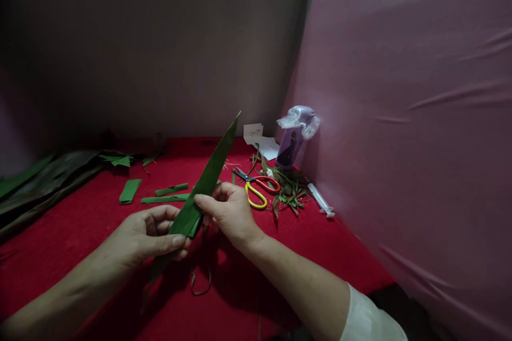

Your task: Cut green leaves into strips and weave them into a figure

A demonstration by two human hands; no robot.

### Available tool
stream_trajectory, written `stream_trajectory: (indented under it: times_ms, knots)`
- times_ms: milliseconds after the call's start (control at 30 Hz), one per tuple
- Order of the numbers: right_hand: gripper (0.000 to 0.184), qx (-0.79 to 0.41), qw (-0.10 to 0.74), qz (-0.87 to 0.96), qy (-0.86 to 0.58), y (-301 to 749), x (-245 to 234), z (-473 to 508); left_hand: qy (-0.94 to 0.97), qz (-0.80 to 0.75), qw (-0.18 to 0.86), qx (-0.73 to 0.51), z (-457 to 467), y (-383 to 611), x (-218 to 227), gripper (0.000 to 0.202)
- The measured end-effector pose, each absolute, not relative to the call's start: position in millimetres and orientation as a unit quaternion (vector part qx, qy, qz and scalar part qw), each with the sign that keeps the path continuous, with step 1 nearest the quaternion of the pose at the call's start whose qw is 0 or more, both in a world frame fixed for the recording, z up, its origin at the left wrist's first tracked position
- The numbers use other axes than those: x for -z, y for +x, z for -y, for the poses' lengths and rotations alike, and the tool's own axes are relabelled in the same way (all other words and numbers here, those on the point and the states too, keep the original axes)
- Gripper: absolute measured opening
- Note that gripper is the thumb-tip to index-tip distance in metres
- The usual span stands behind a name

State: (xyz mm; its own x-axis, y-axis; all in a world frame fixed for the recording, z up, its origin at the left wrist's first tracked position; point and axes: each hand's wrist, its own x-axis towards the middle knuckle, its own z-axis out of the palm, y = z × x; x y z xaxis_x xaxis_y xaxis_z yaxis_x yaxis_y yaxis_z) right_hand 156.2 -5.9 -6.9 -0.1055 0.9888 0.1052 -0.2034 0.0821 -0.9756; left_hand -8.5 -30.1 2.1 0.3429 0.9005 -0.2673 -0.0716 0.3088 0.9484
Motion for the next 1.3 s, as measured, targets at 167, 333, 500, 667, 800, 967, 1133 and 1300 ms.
stream_trajectory:
  times_ms: [167, 333, 500, 667, 800, 967, 1133, 1300]
  knots:
    - [0.028, -0.561, 0.529, 0.497, -0.398, 158, 8, 4, 0.469, -0.449, 0.672, -0.356, 31, -8, -4, 0.029]
    - [0.029, -0.562, 0.531, 0.495, -0.396, 158, 8, 5, 0.472, -0.448, 0.674, -0.349, 31, -9, -2, 0.028]
    - [0.028, -0.585, 0.525, 0.485, -0.385, 157, 10, 3, 0.453, -0.425, 0.701, -0.351, 30, -11, 2, 0.026]
    - [0.025, -0.6, 0.519, 0.474, -0.381, 157, 12, 3, 0.44, -0.434, 0.702, -0.355, 30, -12, 3, 0.028]
    - [0.026, -0.592, 0.522, 0.474, -0.39, 158, 11, 4, 0.44, -0.438, 0.698, -0.357, 30, -11, 3, 0.029]
    - [0.031, -0.585, 0.53, 0.47, -0.395, 158, 12, 3, 0.448, -0.437, 0.689, -0.364, 29, -8, 6, 0.029]
    - [0.031, -0.622, 0.513, 0.472, -0.355, 159, 14, 1, 0.444, -0.429, 0.685, -0.387, 27, -9, 8, 0.032]
    - [0.034, -0.655, 0.465, 0.493, -0.336, 155, 17, 4, 0.425, -0.437, 0.67, -0.424, 27, -11, 5, 0.041]
